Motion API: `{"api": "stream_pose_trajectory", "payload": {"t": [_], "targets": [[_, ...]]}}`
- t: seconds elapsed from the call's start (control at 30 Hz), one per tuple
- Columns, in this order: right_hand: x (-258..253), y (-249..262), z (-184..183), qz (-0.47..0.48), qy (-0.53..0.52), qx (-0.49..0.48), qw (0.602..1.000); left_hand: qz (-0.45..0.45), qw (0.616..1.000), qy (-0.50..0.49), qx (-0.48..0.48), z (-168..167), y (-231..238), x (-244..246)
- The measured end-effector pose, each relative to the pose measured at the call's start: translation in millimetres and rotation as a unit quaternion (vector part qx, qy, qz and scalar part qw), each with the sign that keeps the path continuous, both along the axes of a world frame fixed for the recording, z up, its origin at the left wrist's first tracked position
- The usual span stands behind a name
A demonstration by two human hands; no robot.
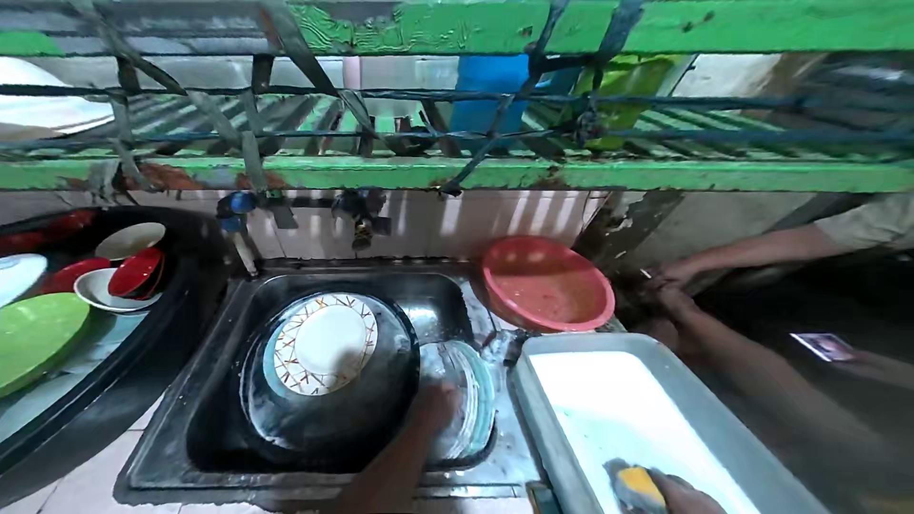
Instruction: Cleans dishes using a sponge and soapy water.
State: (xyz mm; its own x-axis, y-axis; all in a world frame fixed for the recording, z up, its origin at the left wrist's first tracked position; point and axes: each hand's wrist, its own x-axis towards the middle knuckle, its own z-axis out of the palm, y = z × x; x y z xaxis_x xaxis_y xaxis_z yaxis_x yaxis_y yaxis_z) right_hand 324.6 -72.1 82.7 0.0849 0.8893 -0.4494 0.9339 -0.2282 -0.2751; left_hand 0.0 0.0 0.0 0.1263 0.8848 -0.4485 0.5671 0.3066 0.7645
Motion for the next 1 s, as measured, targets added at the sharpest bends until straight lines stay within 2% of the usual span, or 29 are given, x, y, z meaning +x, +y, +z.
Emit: {"api": "stream_pose_trajectory", "payload": {"t": [0.13, 0.23, 0.37, 0.53, 0.67, 0.73, 0.83, 0.93, 1.0], "targets": [[-2, 0, 1, -0.006, 0.011, -0.001, 1.0, 0.078, 0.995, 0.05, 0.045, 1, -4, 24], [-1, -7, -3, -0.043, 0.034, -0.001, 0.999, 0.062, 0.992, 0.064, 0.085, -2, -16, 28], [0, -3, -6, -0.054, 0.039, -0.004, 0.998, 0.033, 0.984, 0.119, 0.126, -2, -9, 31], [1, -1, -4, -0.047, 0.038, -0.01, 0.998, -0.038, 0.972, 0.224, 0.05, 17, -10, 34], [2, -1, -4, -0.063, 0.051, -0.002, 0.997, -0.069, 0.967, 0.244, -0.026, 21, -22, 21], [5, 1, -4, -0.076, 0.063, -0.001, 0.995, -0.069, 0.967, 0.243, -0.044, 14, -28, 11], [7, 3, -5, -0.111, 0.103, -0.005, 0.989, -0.048, 0.972, 0.228, -0.001, 12, -33, -3], [-1, 2, 1, -0.174, 0.145, 0.007, 0.974, 0.016, 0.987, 0.152, 0.053, 37, -32, -21], [-6, 2, 11, -0.216, 0.176, 0.04, 0.96, 0.015, 0.992, 0.091, 0.09, 57, -27, -33]]}}
